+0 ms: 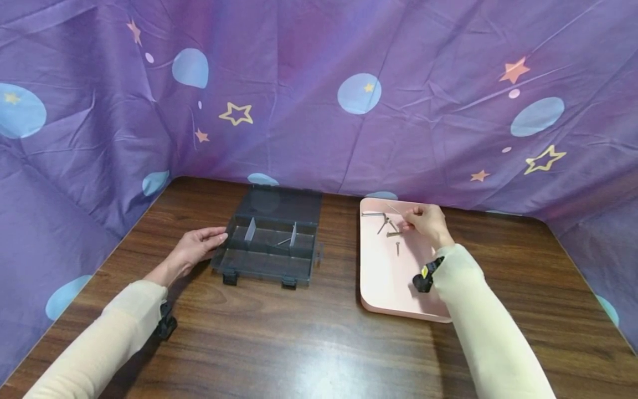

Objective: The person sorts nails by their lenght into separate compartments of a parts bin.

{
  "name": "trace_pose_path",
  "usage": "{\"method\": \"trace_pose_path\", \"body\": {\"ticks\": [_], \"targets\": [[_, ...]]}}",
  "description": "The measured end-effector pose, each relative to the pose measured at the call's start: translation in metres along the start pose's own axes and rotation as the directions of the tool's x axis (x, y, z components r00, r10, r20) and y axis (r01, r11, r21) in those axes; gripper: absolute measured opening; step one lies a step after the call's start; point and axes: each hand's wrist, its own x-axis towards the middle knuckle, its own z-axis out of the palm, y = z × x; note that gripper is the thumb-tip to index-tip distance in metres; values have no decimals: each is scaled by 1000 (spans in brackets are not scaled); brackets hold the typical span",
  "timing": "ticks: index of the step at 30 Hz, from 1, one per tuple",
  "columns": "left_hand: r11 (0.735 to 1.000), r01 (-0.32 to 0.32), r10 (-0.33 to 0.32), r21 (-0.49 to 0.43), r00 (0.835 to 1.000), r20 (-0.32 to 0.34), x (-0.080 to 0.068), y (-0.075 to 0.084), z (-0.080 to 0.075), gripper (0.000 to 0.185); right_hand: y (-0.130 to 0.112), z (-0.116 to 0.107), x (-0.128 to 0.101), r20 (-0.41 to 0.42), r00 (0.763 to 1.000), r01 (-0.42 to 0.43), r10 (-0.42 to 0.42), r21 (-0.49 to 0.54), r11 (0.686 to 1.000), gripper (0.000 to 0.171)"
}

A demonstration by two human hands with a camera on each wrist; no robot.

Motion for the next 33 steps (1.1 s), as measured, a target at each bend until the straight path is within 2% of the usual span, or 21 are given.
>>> {"method": "trace_pose_path", "body": {"ticks": [4,8,12,15,20,29,33], "targets": [[1000,-1,1,6,1000,1,1,-1,-1,54,-10,3,-4,2,999,46,-46,-16,999,15],[1000,-2,2,15,1000,0,1,-1,-1,53,-22,7,-8,18,999,46,-45,-61,997,17],[1000,1,-1,18,1000,0,1,-1,-1,53,-35,18,-11,64,995,75,-79,67,995,17],[1000,2,-2,18,1000,2,0,0,-1,54,-45,28,-11,78,988,119,-134,172,978,14],[1000,-7,7,24,1000,0,0,0,0,53,-63,45,-14,91,982,141,-166,233,962,12],[1000,-9,9,14,1000,6,0,0,-1,53,-87,75,-27,154,967,127,-201,392,911,4],[1000,-6,5,23,1000,7,0,0,0,53,-96,87,-33,180,961,124,-210,399,909,3]]}}
